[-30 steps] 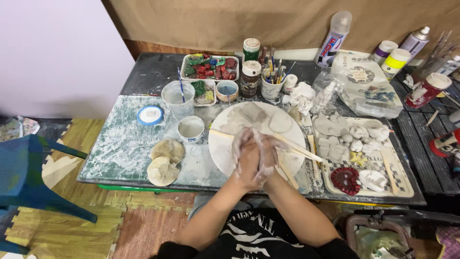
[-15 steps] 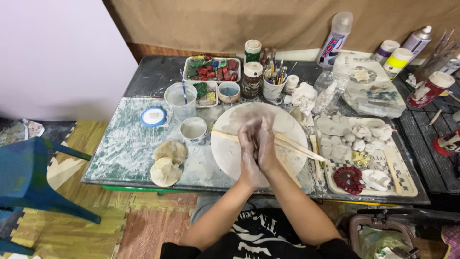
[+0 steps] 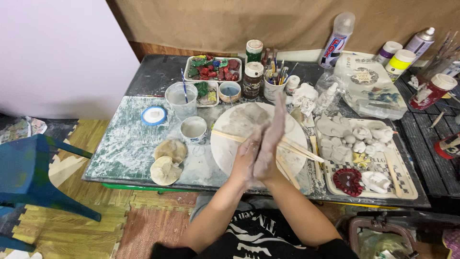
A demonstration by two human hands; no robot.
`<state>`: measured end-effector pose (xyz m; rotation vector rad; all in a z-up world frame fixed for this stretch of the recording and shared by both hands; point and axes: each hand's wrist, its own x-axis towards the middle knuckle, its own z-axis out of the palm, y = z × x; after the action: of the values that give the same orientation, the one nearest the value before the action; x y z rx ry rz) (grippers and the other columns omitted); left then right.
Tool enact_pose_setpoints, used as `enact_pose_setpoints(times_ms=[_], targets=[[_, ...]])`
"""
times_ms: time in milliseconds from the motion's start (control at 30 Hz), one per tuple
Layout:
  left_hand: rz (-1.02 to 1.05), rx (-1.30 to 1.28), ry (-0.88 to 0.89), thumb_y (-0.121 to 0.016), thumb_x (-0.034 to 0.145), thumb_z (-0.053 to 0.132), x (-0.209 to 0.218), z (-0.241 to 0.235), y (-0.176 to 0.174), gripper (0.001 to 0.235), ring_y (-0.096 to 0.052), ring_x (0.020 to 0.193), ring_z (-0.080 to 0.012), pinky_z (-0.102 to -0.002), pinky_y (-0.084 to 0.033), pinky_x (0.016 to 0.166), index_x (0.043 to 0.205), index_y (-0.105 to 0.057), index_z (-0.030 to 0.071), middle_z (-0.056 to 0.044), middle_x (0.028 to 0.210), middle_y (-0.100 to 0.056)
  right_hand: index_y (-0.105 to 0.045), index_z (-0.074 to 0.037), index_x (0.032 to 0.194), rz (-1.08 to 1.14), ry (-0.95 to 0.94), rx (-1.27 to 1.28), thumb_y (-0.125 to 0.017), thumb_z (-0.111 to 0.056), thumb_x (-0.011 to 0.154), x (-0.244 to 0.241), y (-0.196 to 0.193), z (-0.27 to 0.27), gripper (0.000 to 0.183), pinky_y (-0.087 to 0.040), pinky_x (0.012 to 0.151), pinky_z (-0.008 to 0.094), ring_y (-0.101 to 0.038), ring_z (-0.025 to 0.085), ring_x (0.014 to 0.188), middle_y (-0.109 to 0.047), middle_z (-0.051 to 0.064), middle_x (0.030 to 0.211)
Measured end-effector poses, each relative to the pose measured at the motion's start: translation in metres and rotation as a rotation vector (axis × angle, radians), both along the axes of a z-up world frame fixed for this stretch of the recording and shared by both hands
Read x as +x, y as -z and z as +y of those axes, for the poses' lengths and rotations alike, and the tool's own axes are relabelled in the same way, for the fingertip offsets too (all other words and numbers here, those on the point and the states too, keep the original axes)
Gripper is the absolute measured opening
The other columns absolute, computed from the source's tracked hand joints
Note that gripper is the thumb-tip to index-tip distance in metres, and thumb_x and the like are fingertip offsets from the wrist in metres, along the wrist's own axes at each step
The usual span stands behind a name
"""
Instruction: The person kneads and shapes a lump of gray clay on a white plate using both hands and wooden modeling tools. They repeatedly flatten, roll, and smooth the clay, occasionally using the tools to refine the surface and edges.
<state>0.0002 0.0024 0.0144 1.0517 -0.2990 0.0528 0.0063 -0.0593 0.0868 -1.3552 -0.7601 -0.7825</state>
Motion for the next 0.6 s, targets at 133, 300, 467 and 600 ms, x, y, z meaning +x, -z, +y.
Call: enact_pose_setpoints(times_ms=[133, 300, 467, 600], targets=[[0.062, -0.205, 0.031, -0.043, 0.111, 0.015, -0.01, -0.009, -0.024, 0.051, -0.05, 0.139, -0.0322, -0.043, -0.04, 0.117, 0.16, -0.035, 0.003, -0.025, 0.156, -0.048, -0.028, -0.013, 0.163, -0.134, -0.04, 0.339, -0.039, -0.068, 0.104, 0.001, 0.007, 0.002, 0.081, -0.009, 0.136, 0.043, -0.022, 0.029, 0.161, -0.024, 0.021, 0.17], [0.175, -0.614, -0.006, -0.028, 0.104, 0.013, 0.005, -0.008, -0.046, 0.061, -0.042, 0.146, -0.0392, -0.047, -0.034, 0.122, 0.162, -0.015, 0.027, -0.023, 0.165, -0.031, -0.026, -0.01, 0.155, 0.004, 0.044, 0.372, -0.056, -0.042, 0.113, 0.016, 0.007, -0.023, 0.06, -0.013, 0.134, 0.049, -0.021, 0.036, 0.162, -0.025, 0.026, 0.168], [-0.247, -0.033, -0.206, -0.028, 0.111, 0.02, 0.006, -0.005, -0.018, 0.06, -0.02, 0.161, -0.0365, -0.045, -0.018, 0.131, 0.166, -0.009, 0.012, -0.02, 0.174, -0.014, -0.005, -0.012, 0.166, 0.522, -0.086, -0.027, -0.045, -0.039, 0.109, -0.003, 0.023, -0.018, 0.075, -0.012, 0.131, 0.052, -0.012, 0.035, 0.162, -0.013, 0.022, 0.174], [-0.353, 0.49, -0.375, -0.013, 0.116, 0.035, 0.009, -0.005, 0.014, 0.061, -0.008, 0.168, -0.0375, -0.045, 0.004, 0.134, 0.169, -0.005, 0.004, -0.022, 0.179, -0.007, -0.009, -0.011, 0.165, 0.636, -0.357, 0.058, -0.046, -0.025, 0.108, -0.008, 0.016, -0.023, 0.069, -0.027, 0.125, 0.051, -0.028, 0.034, 0.157, -0.027, 0.022, 0.169]])
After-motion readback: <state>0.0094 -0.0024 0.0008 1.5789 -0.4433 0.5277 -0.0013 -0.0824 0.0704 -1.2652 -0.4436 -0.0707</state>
